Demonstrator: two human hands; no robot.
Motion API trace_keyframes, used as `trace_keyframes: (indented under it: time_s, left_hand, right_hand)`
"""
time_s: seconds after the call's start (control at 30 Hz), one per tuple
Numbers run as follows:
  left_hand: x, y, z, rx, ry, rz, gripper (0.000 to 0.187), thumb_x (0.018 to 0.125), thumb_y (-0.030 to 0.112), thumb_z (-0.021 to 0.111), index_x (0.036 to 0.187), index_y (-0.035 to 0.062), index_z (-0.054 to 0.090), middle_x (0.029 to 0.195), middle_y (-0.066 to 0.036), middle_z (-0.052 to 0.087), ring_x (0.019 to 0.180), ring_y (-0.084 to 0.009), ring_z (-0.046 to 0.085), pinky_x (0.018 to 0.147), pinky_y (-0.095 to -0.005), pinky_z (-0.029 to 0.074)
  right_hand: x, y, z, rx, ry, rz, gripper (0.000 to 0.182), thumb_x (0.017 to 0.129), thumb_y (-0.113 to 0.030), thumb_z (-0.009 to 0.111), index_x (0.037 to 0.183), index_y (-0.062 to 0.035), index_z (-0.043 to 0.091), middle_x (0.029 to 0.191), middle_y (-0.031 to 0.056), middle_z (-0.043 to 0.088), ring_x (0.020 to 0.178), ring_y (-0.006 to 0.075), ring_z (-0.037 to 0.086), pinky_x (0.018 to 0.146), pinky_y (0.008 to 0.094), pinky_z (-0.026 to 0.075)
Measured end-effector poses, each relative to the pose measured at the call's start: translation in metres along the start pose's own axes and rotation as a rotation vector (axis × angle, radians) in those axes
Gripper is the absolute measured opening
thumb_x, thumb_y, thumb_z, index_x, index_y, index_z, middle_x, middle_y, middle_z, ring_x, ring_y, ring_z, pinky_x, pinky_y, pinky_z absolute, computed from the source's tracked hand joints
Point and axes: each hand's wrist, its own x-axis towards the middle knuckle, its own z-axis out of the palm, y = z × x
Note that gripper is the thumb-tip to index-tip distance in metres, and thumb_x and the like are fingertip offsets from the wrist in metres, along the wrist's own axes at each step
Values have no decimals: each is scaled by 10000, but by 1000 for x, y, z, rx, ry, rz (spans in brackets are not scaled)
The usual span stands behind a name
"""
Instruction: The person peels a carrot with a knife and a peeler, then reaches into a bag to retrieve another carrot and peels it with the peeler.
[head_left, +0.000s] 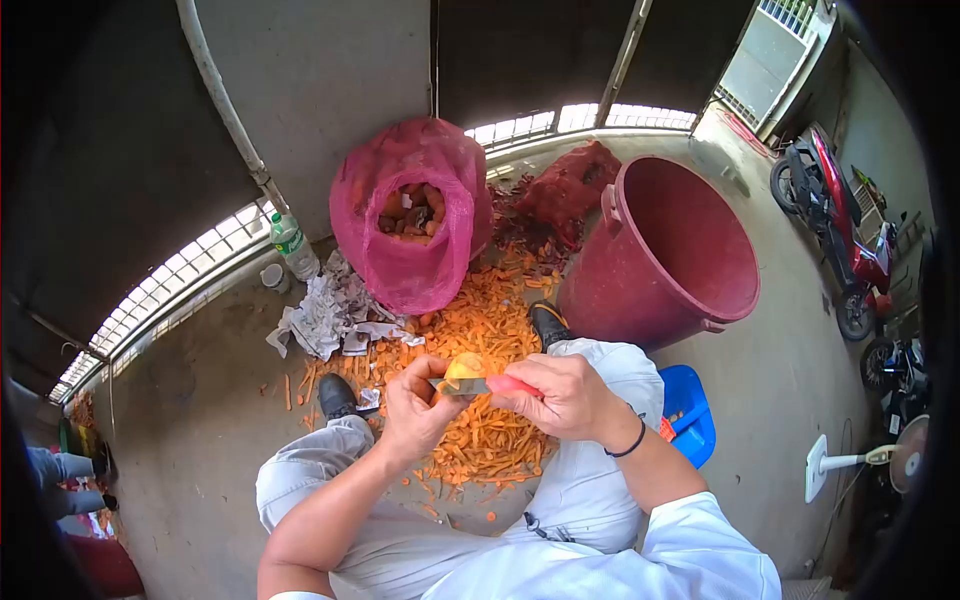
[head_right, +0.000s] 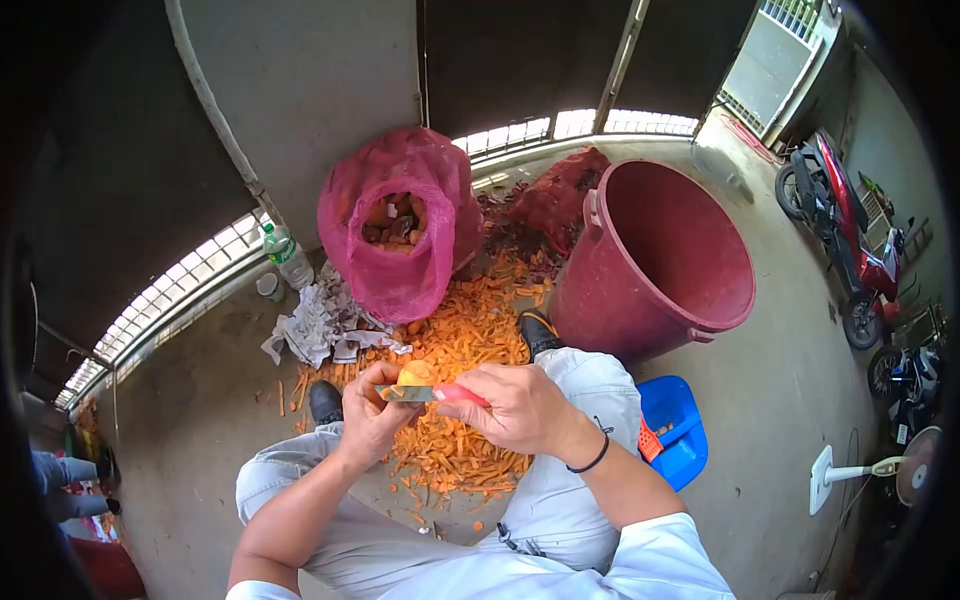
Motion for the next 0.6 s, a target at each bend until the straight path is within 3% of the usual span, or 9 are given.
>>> trace_keyframes:
  time_s: [0.1,0.17,0.5,0.57,0.6]
  left_hand:
    - [-1,-4,1,-58,-38,33,244,932,57,754,1119,-30,624,1067,-80,717,934,-95,674,826,-253,561]
    - [-3,-3,4,-5,2,129,176,939,64,739,1038,-15,617,894,-87,702,665,-132,648,562,-268,501]
    - [-4,1,0,-201,-60,-49,225,906,50,768,1071,-23,634,907,-85,705,668,-124,643,563,-268,503]
    - [-5,7,2,-97,-136,8,253,909,47,797,1113,0,656,1009,-30,714,876,-64,646,781,-234,538]
    - [-5,7,5,-97,-139,7,253,909,47,797,1113,0,656,1009,-30,714,876,-64,646,781,-234,538]
  right_hand:
    - [1,-8,-4,-7,-31,30,291,939,-358,765,944,-68,750,716,109,651,606,287,651,525,391,492]
    - [2,-12,-8,-26,-46,28,288,935,-359,768,925,-73,746,706,105,646,593,287,642,514,393,484]
    - [-8,0,-12,12,-15,52,280,942,-361,759,915,-82,751,700,105,646,603,292,649,507,397,480]
    - [-9,0,-13,17,-16,61,275,949,-358,750,923,-85,756,709,106,653,611,300,654,511,399,490]
    - [-9,-1,-13,15,-13,63,275,949,-358,750,923,-85,756,709,106,653,611,300,654,511,399,490]
